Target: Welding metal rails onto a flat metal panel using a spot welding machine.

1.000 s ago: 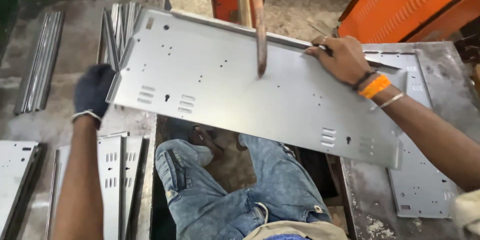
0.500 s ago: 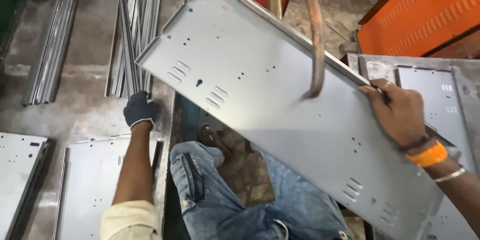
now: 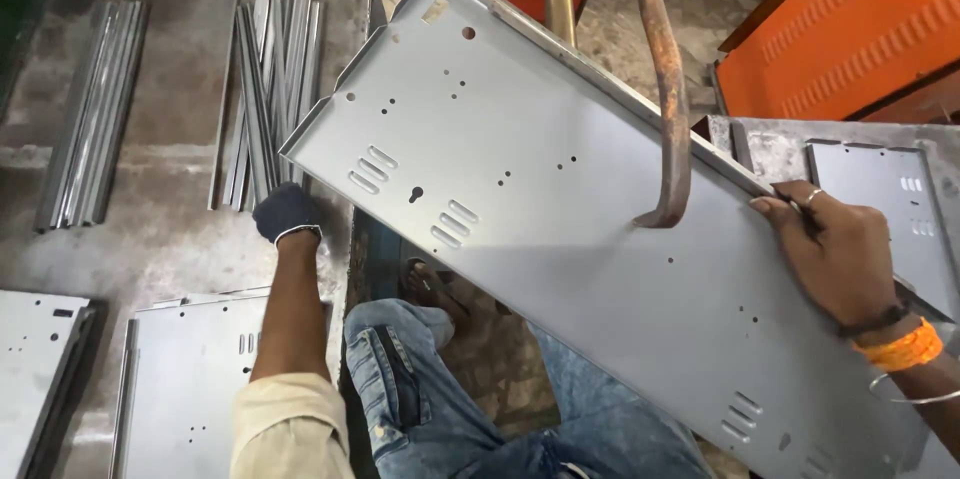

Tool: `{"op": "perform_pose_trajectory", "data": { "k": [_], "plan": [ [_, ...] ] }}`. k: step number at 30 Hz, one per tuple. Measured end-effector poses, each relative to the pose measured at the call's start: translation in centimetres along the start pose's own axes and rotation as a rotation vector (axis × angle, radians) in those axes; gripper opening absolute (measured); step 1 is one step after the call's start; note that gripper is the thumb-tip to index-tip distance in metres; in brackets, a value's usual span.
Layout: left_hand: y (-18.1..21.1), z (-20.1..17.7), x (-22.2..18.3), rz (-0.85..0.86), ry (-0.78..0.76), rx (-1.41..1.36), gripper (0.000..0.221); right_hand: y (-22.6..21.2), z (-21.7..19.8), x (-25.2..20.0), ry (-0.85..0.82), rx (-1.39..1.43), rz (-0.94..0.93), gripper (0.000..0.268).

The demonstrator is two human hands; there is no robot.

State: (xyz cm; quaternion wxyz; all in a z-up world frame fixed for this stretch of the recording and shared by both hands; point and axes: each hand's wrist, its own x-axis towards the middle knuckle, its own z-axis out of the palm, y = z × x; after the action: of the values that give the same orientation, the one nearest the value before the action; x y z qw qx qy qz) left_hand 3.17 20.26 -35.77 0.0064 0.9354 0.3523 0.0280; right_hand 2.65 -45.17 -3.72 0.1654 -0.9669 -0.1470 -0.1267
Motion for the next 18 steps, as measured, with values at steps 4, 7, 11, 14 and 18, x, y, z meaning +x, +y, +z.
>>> {"op": "perform_pose_trajectory", "data": {
  "k": [4,7,11,14,18],
  "plan": [
    [-1.0,-1.5,-2.0,0.062,-0.028,0.046,0.016,0.0,-0.1,0.1,-0.010,0.024,-0.044,0.021],
    [-1.5,-3.7,-3.9,0.105,0.008,-0.013,0.016,0.4,0.2,0.1,0.032,0.003,-0.112,0.022],
    [-0.6,-5.0,-5.9,0.229,0.058,0.003,0.021,0.5,0.2,0.0,0.033,-0.003,-0.113,0.022],
    [0.9,-3.2,-6.2,0.227,0.068,0.099,0.023,0.6,0.2,0.2,0.010,0.000,-0.086,0.022],
    [3.7,-3.0,-8.1,0.114,0.107,0.075,0.038,0.0,0.2,0.2,0.021,-0.027,-0.046,0.023]
  ]
}}
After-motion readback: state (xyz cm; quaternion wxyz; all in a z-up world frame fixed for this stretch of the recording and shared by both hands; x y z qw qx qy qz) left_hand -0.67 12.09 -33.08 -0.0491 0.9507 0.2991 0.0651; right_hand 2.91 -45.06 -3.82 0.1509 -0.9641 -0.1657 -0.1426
